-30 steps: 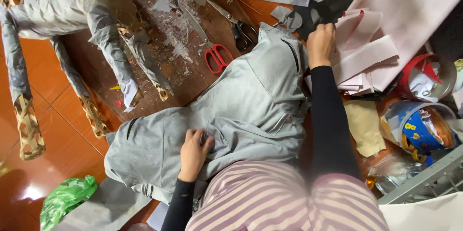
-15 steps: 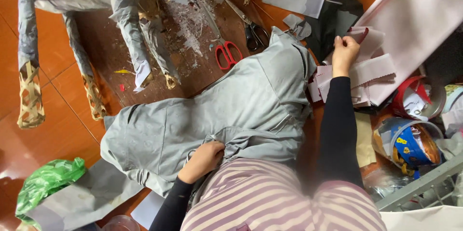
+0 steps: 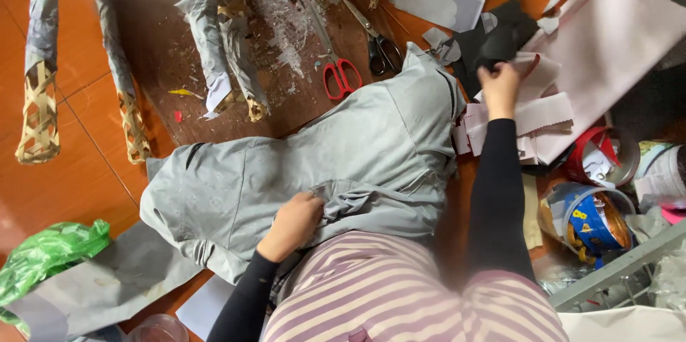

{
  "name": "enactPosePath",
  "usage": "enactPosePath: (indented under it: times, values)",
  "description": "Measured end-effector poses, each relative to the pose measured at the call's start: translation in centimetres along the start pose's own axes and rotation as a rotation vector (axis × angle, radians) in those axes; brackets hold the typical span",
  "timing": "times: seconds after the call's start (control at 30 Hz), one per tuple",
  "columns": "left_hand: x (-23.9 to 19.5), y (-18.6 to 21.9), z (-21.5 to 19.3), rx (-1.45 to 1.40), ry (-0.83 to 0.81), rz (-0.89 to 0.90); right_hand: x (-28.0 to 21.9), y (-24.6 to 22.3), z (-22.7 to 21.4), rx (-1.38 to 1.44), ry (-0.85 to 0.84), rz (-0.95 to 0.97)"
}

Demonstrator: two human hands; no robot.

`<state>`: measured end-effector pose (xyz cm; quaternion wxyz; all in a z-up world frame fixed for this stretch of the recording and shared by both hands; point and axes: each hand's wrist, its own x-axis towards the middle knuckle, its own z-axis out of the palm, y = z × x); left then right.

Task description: Cutting, folding, and preparing paper materials to assemble decorative objects.

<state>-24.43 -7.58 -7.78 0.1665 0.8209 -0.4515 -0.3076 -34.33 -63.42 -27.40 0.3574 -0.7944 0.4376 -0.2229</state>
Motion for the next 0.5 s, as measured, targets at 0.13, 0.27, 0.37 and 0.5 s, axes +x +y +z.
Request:
enactPosePath:
  times: [0.13,0.27,0.37,0.5]
  values:
    - [-0.2,0.4,-4.1,-0.324,0.225,-0.036,-1.9,4.5,1.2,-0.757,-0.023,-0.154]
    - [0.6,0.1,-4.8,-0.313,0.199,-0.236,-2.2,2.3,0.5,-0.727,-0.092,-0.02]
    - [1.8,-0.2,-4.6,-0.243,0.263,-0.14,-1.4,0.9,-0.2,-0.891,-0.243,-0.013]
    - [3.0,0.1,-4.7,-0.202,0.207,-0.082,-0.9,3.5,-1.1,-1.087,-0.253,-0.081]
